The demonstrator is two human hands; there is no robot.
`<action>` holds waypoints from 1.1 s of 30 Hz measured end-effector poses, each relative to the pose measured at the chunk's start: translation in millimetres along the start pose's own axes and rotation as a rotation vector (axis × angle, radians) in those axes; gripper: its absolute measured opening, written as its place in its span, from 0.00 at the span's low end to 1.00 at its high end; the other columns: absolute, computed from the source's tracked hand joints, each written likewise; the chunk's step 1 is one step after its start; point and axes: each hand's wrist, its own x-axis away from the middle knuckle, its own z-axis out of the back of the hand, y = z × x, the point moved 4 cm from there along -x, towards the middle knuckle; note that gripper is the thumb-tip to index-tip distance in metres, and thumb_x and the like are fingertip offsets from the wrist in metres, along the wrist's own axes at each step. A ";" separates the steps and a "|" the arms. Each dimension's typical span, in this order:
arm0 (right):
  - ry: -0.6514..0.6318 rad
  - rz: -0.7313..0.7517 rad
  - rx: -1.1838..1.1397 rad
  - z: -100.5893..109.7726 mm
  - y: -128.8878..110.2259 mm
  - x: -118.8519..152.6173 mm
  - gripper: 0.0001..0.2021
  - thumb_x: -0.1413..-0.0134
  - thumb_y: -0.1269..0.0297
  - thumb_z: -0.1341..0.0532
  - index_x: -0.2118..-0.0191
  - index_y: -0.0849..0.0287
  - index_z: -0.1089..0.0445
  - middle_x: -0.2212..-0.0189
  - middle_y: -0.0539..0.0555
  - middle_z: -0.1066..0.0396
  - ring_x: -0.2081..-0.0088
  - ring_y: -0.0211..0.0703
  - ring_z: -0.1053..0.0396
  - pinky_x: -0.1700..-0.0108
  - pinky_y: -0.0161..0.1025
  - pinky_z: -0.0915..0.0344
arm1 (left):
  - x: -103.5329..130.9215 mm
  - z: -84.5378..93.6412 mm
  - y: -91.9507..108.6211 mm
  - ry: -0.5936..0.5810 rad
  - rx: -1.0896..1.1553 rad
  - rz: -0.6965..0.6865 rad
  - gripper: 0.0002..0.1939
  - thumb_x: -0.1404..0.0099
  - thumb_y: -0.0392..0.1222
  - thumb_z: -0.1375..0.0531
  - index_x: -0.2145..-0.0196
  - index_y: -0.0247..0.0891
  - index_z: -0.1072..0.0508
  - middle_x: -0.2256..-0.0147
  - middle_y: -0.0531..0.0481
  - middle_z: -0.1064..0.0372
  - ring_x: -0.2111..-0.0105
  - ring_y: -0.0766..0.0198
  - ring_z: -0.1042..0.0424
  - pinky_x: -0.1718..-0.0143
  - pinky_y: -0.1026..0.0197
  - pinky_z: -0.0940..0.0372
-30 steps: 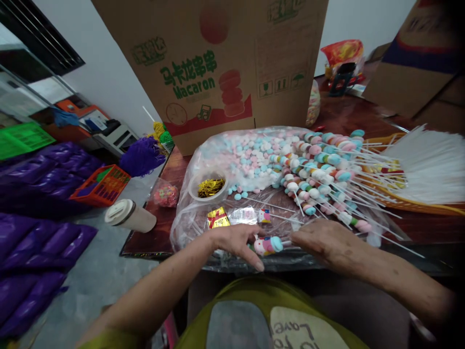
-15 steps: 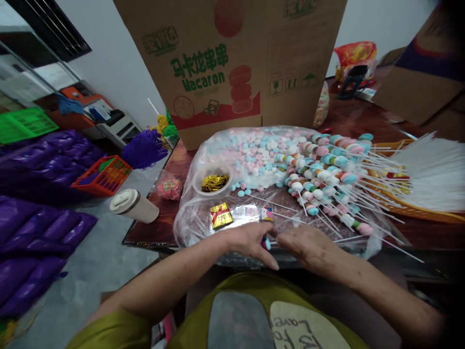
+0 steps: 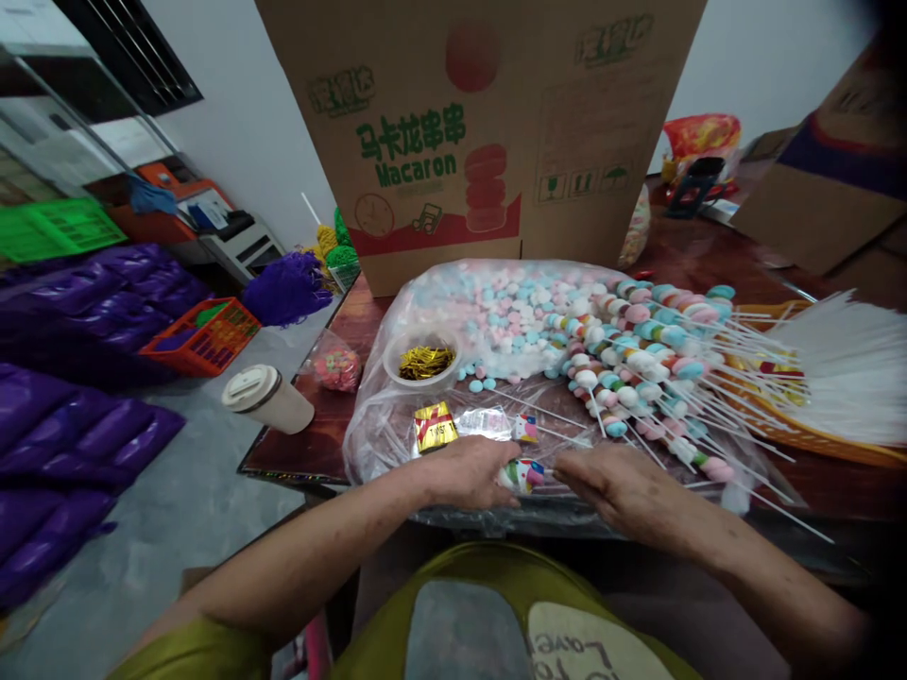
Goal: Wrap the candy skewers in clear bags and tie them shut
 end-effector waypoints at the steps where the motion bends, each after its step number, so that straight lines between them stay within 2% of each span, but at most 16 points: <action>1: 0.027 0.009 0.011 2.5 0.0 -1.9 0.11 0.43 0.70 0.51 0.72 0.58 0.34 0.78 0.50 0.32 0.77 0.37 0.38 0.74 0.34 0.51 | 0.2 0.5 -1.4 -0.009 0.047 -0.014 0.21 0.50 0.47 0.36 0.58 0.39 0.32 0.66 0.50 0.32 0.67 0.60 0.33 0.68 0.64 0.41; 5: 0.188 0.079 0.030 20.1 5.9 -0.5 0.12 0.39 0.65 0.52 0.65 0.58 0.33 0.73 0.53 0.30 0.71 0.40 0.35 0.69 0.35 0.46 | 4.2 4.8 -13.9 -0.101 0.205 -0.040 0.23 0.51 0.56 0.37 0.63 0.36 0.31 0.72 0.55 0.36 0.72 0.66 0.36 0.73 0.68 0.44; 7: 0.203 0.128 0.034 29.4 6.3 2.2 0.12 0.39 0.66 0.53 0.66 0.58 0.34 0.73 0.54 0.31 0.71 0.39 0.36 0.68 0.36 0.46 | 6.6 6.8 -16.9 -0.157 0.124 -0.041 0.19 0.48 0.52 0.38 0.64 0.36 0.31 0.71 0.55 0.34 0.71 0.66 0.35 0.71 0.68 0.43; 9: 0.169 0.144 0.054 37.1 3.7 3.2 0.12 0.39 0.66 0.53 0.70 0.59 0.35 0.75 0.53 0.32 0.72 0.39 0.37 0.68 0.36 0.46 | 7.9 8.1 -16.1 -0.183 -0.077 -0.014 0.15 0.47 0.47 0.38 0.64 0.37 0.30 0.69 0.53 0.31 0.68 0.64 0.33 0.69 0.67 0.41; 11: 0.146 0.101 0.079 43.4 0.6 2.0 0.14 0.39 0.64 0.53 0.72 0.58 0.37 0.77 0.52 0.34 0.73 0.39 0.38 0.68 0.37 0.47 | 7.8 10.3 -13.2 -0.144 -0.294 0.062 0.12 0.47 0.43 0.40 0.63 0.39 0.29 0.66 0.49 0.29 0.66 0.60 0.31 0.66 0.63 0.40; 14: 0.122 0.001 0.056 46.0 -1.0 -1.9 0.16 0.38 0.61 0.55 0.76 0.58 0.40 0.80 0.51 0.36 0.75 0.38 0.39 0.71 0.36 0.48 | 6.1 16.1 -5.8 0.032 -0.427 0.147 0.13 0.45 0.42 0.41 0.60 0.40 0.31 0.65 0.47 0.28 0.64 0.56 0.29 0.61 0.59 0.39; 17: 0.154 -0.044 0.021 40.8 -0.1 -6.2 0.18 0.38 0.60 0.55 0.78 0.58 0.41 0.82 0.50 0.38 0.77 0.37 0.41 0.73 0.35 0.50 | 2.7 18.6 -1.3 0.184 -0.287 0.122 0.17 0.44 0.50 0.42 0.59 0.40 0.31 0.67 0.48 0.28 0.64 0.55 0.29 0.63 0.60 0.39; 19: 0.187 -0.007 0.031 34.7 -2.9 -9.4 0.16 0.39 0.62 0.54 0.77 0.58 0.40 0.81 0.51 0.37 0.77 0.38 0.41 0.73 0.36 0.50 | -1.9 15.0 0.2 0.200 -0.134 0.054 0.19 0.44 0.54 0.42 0.60 0.39 0.30 0.66 0.48 0.28 0.65 0.56 0.29 0.66 0.62 0.39; 22: 0.139 0.094 0.019 21.9 -13.7 -15.8 0.13 0.41 0.67 0.52 0.73 0.59 0.35 0.77 0.53 0.32 0.74 0.40 0.38 0.70 0.36 0.48 | -12.8 0.8 5.2 0.123 0.108 -0.094 0.21 0.47 0.53 0.38 0.59 0.39 0.29 0.64 0.50 0.28 0.64 0.59 0.31 0.64 0.64 0.39; 25: 0.078 0.088 -0.042 12.1 -20.1 -21.8 0.12 0.43 0.67 0.51 0.72 0.61 0.34 0.75 0.56 0.31 0.72 0.42 0.37 0.69 0.37 0.45 | -24.1 -12.8 6.8 0.052 0.372 -0.117 0.18 0.48 0.49 0.37 0.61 0.37 0.28 0.66 0.53 0.29 0.64 0.62 0.32 0.65 0.66 0.39; 27: 0.092 0.035 -0.148 10.7 -16.5 -22.8 0.11 0.42 0.66 0.51 0.70 0.61 0.34 0.73 0.56 0.31 0.71 0.42 0.36 0.68 0.37 0.43 | -26.8 -13.4 4.8 0.053 0.510 -0.122 0.20 0.50 0.47 0.36 0.60 0.36 0.29 0.65 0.54 0.30 0.65 0.64 0.33 0.65 0.67 0.40; 29: 0.119 -0.015 -0.281 11.5 -8.3 -20.9 0.10 0.41 0.67 0.52 0.64 0.60 0.34 0.70 0.55 0.31 0.69 0.41 0.35 0.66 0.36 0.40 | -23.9 -8.9 -0.2 0.020 0.619 -0.122 0.23 0.49 0.47 0.36 0.56 0.36 0.31 0.65 0.53 0.31 0.66 0.67 0.35 0.67 0.67 0.40; 33: 0.170 -0.040 -0.364 12.5 3.1 -17.0 0.14 0.41 0.69 0.53 0.51 0.59 0.40 0.61 0.57 0.30 0.62 0.41 0.32 0.61 0.37 0.37 | -11.6 -2.4 -16.1 -0.063 0.785 -0.015 0.16 0.40 0.47 0.45 0.60 0.33 0.28 0.73 0.54 0.35 0.75 0.72 0.40 0.74 0.70 0.44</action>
